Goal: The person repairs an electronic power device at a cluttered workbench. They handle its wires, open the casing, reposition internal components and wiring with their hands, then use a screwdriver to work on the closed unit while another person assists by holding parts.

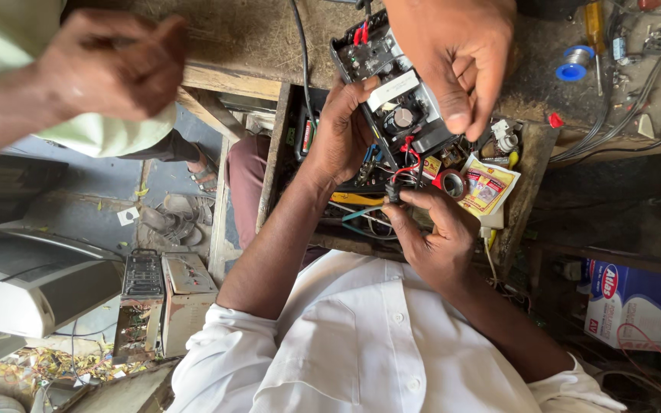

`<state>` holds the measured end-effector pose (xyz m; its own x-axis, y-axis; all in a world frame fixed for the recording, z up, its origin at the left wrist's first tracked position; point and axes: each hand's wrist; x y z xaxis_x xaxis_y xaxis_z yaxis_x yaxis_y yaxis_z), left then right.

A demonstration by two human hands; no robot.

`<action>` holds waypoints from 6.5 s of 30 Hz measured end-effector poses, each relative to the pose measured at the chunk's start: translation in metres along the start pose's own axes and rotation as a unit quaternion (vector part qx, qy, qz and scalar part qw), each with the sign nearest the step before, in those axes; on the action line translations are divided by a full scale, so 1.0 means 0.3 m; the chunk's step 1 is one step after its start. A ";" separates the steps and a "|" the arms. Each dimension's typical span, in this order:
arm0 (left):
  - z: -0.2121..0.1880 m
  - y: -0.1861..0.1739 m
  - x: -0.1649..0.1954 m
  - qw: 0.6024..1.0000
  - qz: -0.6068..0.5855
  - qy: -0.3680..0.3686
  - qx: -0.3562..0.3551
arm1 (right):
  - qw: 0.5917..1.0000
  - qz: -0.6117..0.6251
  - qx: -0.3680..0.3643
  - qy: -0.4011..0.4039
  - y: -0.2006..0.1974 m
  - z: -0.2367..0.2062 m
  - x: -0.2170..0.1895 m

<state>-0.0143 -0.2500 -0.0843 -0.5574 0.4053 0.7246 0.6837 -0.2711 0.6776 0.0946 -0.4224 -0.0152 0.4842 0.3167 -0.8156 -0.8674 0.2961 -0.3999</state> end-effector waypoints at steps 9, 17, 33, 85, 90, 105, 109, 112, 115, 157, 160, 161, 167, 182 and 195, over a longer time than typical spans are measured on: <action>-0.015 0.026 0.032 1.000 -0.005 -0.013 -0.004 | 0.982 0.172 0.011 0.074 0.004 0.006 -0.014; -0.011 0.019 0.029 1.000 0.014 -0.024 -0.009 | 0.992 0.079 0.027 0.096 -0.015 0.054 -0.034; -0.013 0.028 0.045 1.000 0.029 -0.004 -0.008 | 0.997 0.036 0.039 0.053 -0.023 0.044 -0.009; -0.049 0.077 0.021 0.997 -0.037 0.069 -0.009 | 0.980 -0.132 0.006 -0.149 -0.025 0.063 0.005; -0.056 0.117 0.003 0.993 -0.043 0.105 0.038 | 0.986 -0.115 -0.008 -0.123 -0.018 0.062 0.009; -0.063 0.160 -0.022 0.986 -0.022 0.137 0.090 | 0.992 -0.093 0.025 -0.088 0.010 0.024 0.039; -0.063 0.168 -0.019 0.983 0.020 0.147 0.105 | 0.985 -0.137 0.049 -0.096 0.015 0.014 0.039; -0.062 0.171 -0.015 0.983 0.041 0.143 0.112 | 0.984 -0.146 0.058 -0.086 0.019 0.013 0.034; -0.060 0.169 -0.014 0.980 0.069 0.147 0.111 | 0.982 -0.156 0.056 -0.095 0.018 0.020 0.029; -0.047 0.179 -0.013 0.979 0.069 0.159 0.104 | 0.988 0.132 -0.071 -0.031 -0.196 0.260 0.060; -0.039 0.179 -0.036 0.977 0.090 0.161 0.110 | 0.989 0.135 -0.056 -0.025 -0.190 0.243 0.059; -0.036 0.176 -0.046 0.976 0.098 0.161 0.112 | 0.990 0.130 -0.052 -0.025 -0.189 0.237 0.058; -0.034 0.098 -0.116 0.951 0.237 0.197 0.004 | 0.995 0.085 -0.044 -0.025 -0.187 0.204 0.029; -0.071 0.100 -0.071 0.970 0.222 -0.083 0.043 | 0.993 0.089 -0.073 -0.032 -0.203 0.222 0.016; -0.042 0.127 -0.050 0.983 0.128 0.105 0.084 | 0.981 -0.165 -0.041 -0.093 -0.166 0.203 -0.033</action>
<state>0.0143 -0.2773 -0.0677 -0.4299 0.1494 0.8904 0.8722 -0.1860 0.4524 0.1400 -0.3854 0.0383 0.7468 0.3757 -0.5487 -0.6619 0.3401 -0.6680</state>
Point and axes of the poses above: each hand's wrist, its own z-axis towards the middle knuckle, its own y-axis out of the palm, x = y × z, and after that the axes turned 11 degrees about z, right-handed
